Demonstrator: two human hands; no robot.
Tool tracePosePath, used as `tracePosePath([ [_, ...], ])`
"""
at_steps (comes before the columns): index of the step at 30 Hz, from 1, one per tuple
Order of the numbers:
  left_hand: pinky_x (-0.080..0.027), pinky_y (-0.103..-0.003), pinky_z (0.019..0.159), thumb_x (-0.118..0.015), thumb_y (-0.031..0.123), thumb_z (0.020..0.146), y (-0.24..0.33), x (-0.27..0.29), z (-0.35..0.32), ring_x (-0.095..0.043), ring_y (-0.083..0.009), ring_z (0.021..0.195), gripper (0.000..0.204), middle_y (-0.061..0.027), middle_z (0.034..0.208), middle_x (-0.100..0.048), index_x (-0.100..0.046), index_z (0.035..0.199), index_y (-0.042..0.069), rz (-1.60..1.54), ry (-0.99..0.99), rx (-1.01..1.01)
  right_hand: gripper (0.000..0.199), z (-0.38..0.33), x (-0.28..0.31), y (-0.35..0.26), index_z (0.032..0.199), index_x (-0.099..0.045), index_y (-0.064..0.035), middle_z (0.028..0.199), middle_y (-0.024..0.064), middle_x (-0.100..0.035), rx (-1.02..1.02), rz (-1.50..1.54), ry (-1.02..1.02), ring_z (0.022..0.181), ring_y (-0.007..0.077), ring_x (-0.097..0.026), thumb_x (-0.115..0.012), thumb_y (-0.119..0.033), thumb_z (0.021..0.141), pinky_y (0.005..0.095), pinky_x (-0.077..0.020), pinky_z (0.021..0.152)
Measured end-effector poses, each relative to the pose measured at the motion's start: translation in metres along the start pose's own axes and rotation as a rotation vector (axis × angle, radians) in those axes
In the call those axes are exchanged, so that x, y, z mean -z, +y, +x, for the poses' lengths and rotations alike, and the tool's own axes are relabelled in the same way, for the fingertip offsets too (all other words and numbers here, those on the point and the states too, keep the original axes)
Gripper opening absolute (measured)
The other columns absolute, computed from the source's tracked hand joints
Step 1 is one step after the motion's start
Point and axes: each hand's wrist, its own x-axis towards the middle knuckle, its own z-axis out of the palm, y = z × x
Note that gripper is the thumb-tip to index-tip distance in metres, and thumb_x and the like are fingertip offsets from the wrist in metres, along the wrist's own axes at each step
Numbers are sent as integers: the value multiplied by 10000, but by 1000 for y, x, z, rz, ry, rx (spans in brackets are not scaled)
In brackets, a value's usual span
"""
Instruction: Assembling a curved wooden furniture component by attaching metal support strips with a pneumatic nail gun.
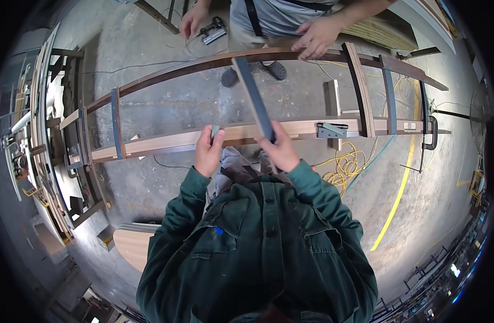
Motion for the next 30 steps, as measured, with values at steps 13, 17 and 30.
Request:
tracePosePath([
  [13, -265, -207, 471, -638, 209, 911, -19, 32, 84, -351, -3, 549, 116, 109, 694, -510, -626, 977, 114, -256, -125, 123, 576, 39, -57, -12, 1299, -472, 32, 1212, 234, -510, 358, -454, 65, 1127, 403, -503, -670, -223, 822, 416, -411, 980],
  [17, -441, -254, 779, -640, 147, 903, -27, 36, 86, -547, -80, 845, 195, 3, 918, -639, -620, 1032, 2, -215, -143, 197, 424, 9, 59, -18, 1244, -564, -53, 1168, 171, -552, 437, -814, 415, 1094, 349, -521, -657, -105, 833, 410, -416, 947],
  [30, -452, -284, 855, -661, 253, 886, -43, 47, 89, -586, -128, 939, 404, -82, 1014, -661, -592, 1180, -15, -8, -98, 162, 474, -22, 155, 7, 1176, -623, -109, 1101, 96, -581, 289, -1183, 280, 1028, 329, -505, -720, -145, 713, 423, -427, 910],
])
